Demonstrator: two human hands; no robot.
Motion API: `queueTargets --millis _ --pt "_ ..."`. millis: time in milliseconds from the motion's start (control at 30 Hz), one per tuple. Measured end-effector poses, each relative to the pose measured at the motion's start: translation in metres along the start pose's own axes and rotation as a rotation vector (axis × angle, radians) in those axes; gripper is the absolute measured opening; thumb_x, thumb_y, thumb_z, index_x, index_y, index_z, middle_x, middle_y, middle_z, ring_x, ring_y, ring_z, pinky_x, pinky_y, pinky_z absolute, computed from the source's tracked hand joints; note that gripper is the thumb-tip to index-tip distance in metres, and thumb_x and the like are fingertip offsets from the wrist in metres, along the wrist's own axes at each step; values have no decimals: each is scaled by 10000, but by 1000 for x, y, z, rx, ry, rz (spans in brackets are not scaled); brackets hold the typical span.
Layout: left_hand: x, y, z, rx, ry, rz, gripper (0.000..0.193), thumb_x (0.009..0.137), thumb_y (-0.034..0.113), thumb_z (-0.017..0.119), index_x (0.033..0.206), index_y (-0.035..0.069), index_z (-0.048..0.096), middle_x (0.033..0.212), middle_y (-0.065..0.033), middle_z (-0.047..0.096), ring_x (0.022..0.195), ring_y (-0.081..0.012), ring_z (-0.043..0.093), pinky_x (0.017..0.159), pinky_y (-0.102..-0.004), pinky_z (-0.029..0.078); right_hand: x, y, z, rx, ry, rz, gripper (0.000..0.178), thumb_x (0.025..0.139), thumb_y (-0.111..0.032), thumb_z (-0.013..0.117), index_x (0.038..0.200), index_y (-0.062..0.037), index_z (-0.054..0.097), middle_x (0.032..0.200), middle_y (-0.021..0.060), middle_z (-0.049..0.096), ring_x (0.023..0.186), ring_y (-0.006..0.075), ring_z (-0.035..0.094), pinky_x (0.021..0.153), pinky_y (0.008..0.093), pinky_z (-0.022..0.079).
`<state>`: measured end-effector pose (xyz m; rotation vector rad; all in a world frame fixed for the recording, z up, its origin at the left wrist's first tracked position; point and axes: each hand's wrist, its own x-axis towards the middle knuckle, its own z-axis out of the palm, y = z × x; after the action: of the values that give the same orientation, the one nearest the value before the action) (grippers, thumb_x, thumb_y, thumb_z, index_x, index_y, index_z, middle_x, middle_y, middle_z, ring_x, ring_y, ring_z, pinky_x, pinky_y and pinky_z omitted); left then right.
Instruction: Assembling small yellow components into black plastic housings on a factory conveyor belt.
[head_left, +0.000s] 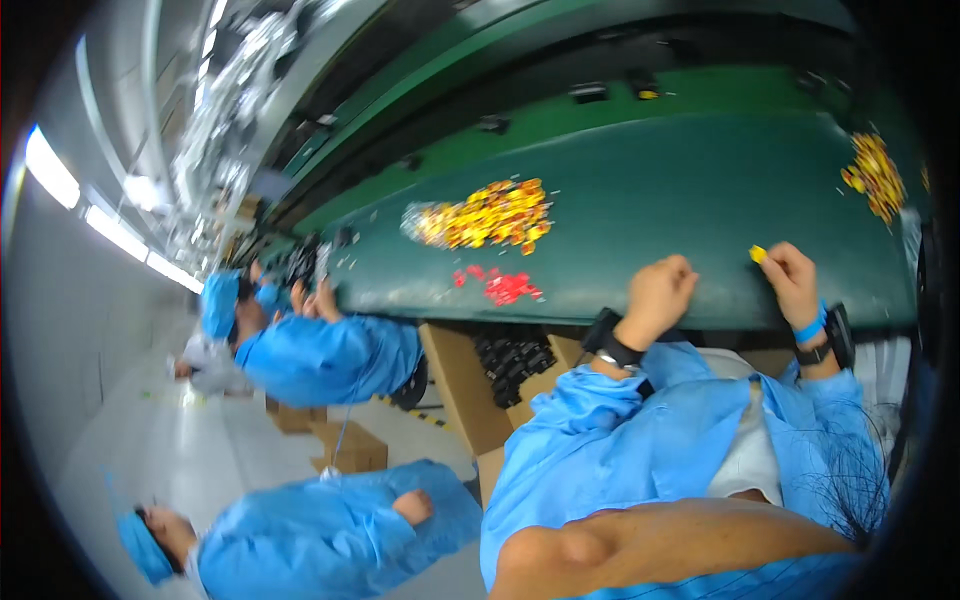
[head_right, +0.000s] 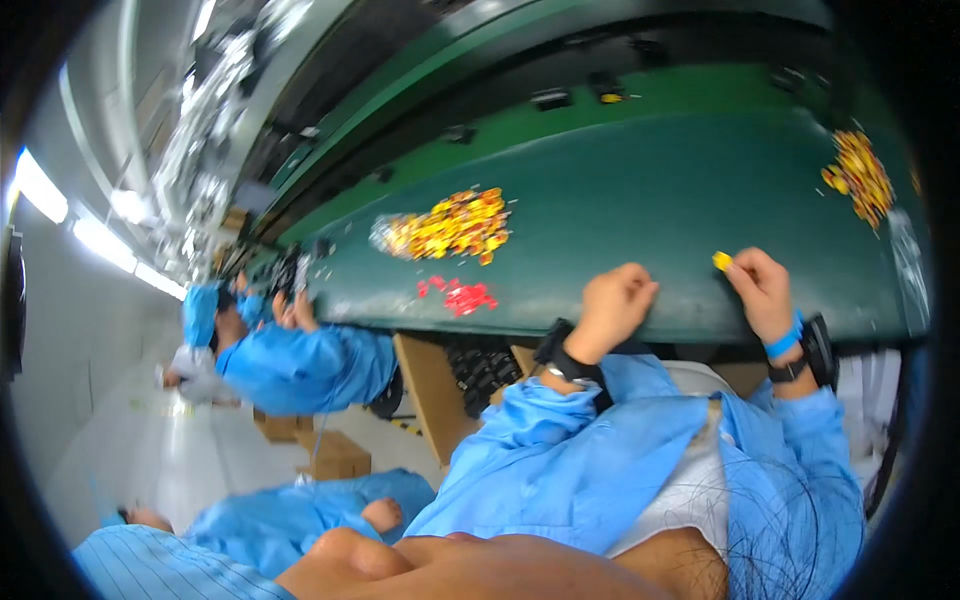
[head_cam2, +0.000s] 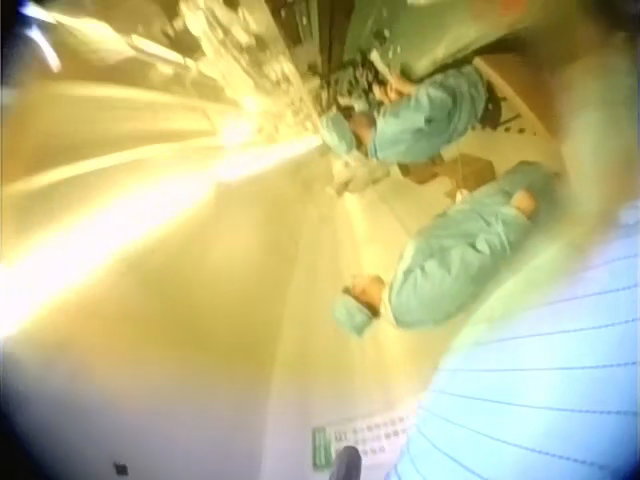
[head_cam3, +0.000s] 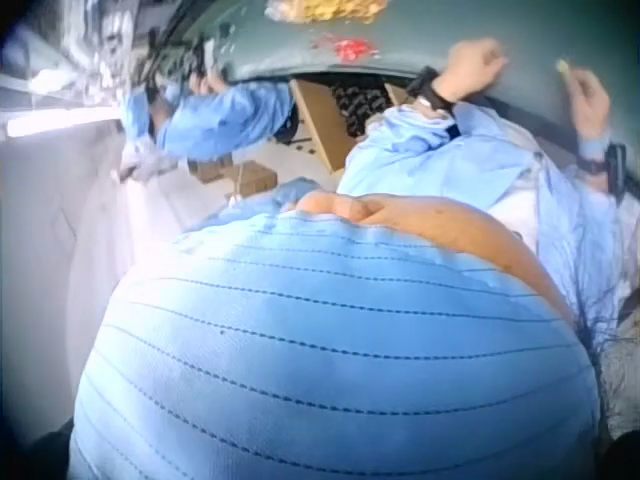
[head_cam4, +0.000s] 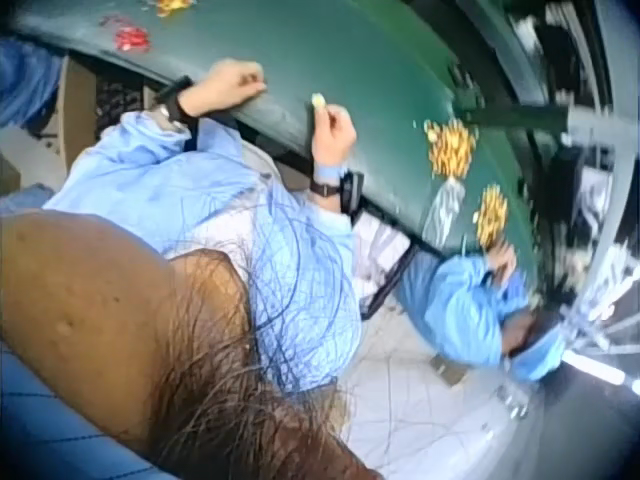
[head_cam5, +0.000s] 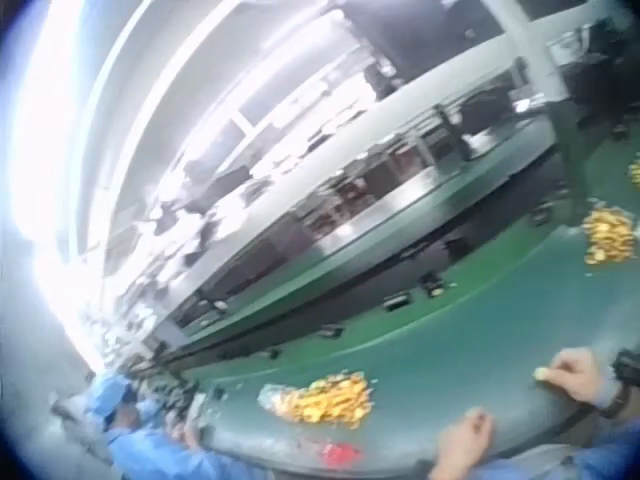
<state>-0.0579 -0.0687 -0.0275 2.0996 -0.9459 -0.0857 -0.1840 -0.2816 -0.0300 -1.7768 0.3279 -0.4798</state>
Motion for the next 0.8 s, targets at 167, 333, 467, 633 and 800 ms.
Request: queueTargets --millis 167,333,467,633,800 --pt "17 -12 -33 -654 -150 -367 93 870 141 628 888 51 638 727 -22 638 623 -85 607 481 -200 445 -2 6 -1 132 30 27 104 856 -87 631 793 -20 582 682 -49 520 633 16 445 560 191 378" --pt "68 -32 -98 -706 118 -375 111 869 109 613 935 23 637 767 -51 646 614 -87 597 457 -174 426 -8 5 -6 202 37 68 103 855 -78 633 791 -17 581 669 -57 514 612 9 427 529 185 352" --pt "127 -71 -139 -819 360 -527 223 865 93 589 1062 -12 600 933 -117 647 715 -160 619 476 -204 408 -7 9 -6 270 23 90 109 858 -80 632 783 -16 583 658 -54 514 601 10 424 515 195 345" --pt "199 -156 -165 -821 575 -669 325 895 106 540 1161 -80 529 1058 -157 621 798 -200 605 478 -220 380 -8 6 -4 245 83 87 121 856 -91 639 774 -13 593 640 -28 531 584 27 440 504 210 352" --pt "252 -213 -166 -740 708 -727 253 843 126 639 981 -59 535 828 -140 554 513 -180 481 395 -267 350 -4 4 -8 110 79 26 129 847 -116 654 787 -17 598 622 -4 532 555 54 445 493 241 356"
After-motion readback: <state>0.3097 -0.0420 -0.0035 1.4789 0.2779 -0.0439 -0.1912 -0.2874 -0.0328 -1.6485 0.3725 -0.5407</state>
